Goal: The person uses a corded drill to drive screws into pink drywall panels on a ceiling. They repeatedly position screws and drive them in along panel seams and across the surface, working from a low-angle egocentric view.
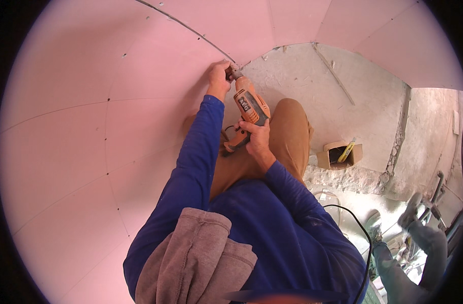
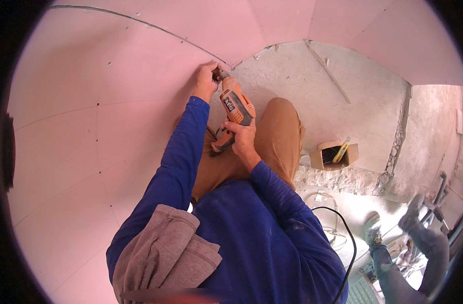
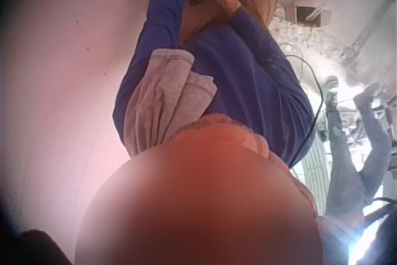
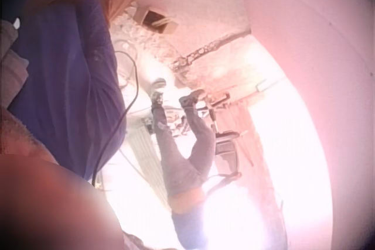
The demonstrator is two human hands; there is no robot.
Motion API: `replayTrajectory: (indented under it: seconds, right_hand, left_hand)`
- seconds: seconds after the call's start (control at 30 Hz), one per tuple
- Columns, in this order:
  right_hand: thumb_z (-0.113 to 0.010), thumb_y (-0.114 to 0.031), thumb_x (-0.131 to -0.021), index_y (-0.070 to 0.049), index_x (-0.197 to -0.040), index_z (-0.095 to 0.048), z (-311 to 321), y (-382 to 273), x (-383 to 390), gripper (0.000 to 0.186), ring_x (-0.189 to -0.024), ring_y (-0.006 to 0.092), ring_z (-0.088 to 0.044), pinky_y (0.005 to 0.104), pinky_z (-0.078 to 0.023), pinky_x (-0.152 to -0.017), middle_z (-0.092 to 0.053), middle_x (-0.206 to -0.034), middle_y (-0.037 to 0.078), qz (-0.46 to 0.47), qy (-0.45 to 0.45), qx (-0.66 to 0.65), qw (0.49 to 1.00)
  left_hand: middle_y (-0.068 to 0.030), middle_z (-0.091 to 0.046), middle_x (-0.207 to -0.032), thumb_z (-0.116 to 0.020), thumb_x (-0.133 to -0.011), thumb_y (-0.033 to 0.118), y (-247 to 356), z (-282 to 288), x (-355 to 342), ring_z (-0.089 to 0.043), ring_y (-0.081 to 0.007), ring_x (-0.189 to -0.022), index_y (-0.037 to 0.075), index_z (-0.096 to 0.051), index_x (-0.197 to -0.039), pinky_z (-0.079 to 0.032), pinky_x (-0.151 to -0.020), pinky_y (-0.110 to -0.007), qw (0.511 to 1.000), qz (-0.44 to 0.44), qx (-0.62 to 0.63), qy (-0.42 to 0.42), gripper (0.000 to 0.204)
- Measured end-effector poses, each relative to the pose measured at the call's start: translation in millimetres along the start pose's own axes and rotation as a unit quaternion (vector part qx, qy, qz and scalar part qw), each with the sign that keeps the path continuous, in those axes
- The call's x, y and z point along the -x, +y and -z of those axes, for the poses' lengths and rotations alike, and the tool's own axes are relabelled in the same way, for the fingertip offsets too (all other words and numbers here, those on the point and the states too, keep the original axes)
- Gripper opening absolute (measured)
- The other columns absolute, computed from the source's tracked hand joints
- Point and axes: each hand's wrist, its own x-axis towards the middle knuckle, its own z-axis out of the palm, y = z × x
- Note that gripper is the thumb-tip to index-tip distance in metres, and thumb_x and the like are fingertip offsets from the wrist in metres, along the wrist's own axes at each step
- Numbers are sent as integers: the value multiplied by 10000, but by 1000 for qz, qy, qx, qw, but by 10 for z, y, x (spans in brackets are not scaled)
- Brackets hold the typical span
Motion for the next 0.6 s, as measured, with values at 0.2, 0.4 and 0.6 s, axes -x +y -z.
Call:
replayTrajectory:
  seconds: [0.2, 0.4, 0.6]
  right_hand:
    - [-750, 130, -844, 12, -1273, -563, 16, 10, -15, 483, -810, 298, -755, 478, -643, -764, -725, -983, 151, 3, -1, 9, 1000]
    - [-741, 137, -839, -14, -1289, -520, 3, -21, 12, 524, -801, 301, -745, 475, -640, -763, -718, -978, 151, 1, 1, 6, 1000]
    - [-728, 156, -836, -44, -1309, -483, -22, -19, 10, 569, -792, 304, -738, 474, -638, -759, -712, -991, 157, 13, -3, 6, 1000]
  left_hand:
    - [-19, -736, -824, -643, -1035, 223, 7, 22, -29, -671, -168, -743, 123, -728, -929, -421, -607, -317, 999, -3, -29, -34, 169]
    - [-26, -736, -820, -641, -1031, 198, 3, 14, -30, -668, -174, -730, 114, -730, -935, -418, -601, -317, 999, 6, -11, -32, 156]
    - [-46, -714, -799, -634, -1026, 176, 19, -19, 1, -655, -187, -689, 88, -718, -922, -420, -558, -320, 1000, -1, 1, -29, 160]
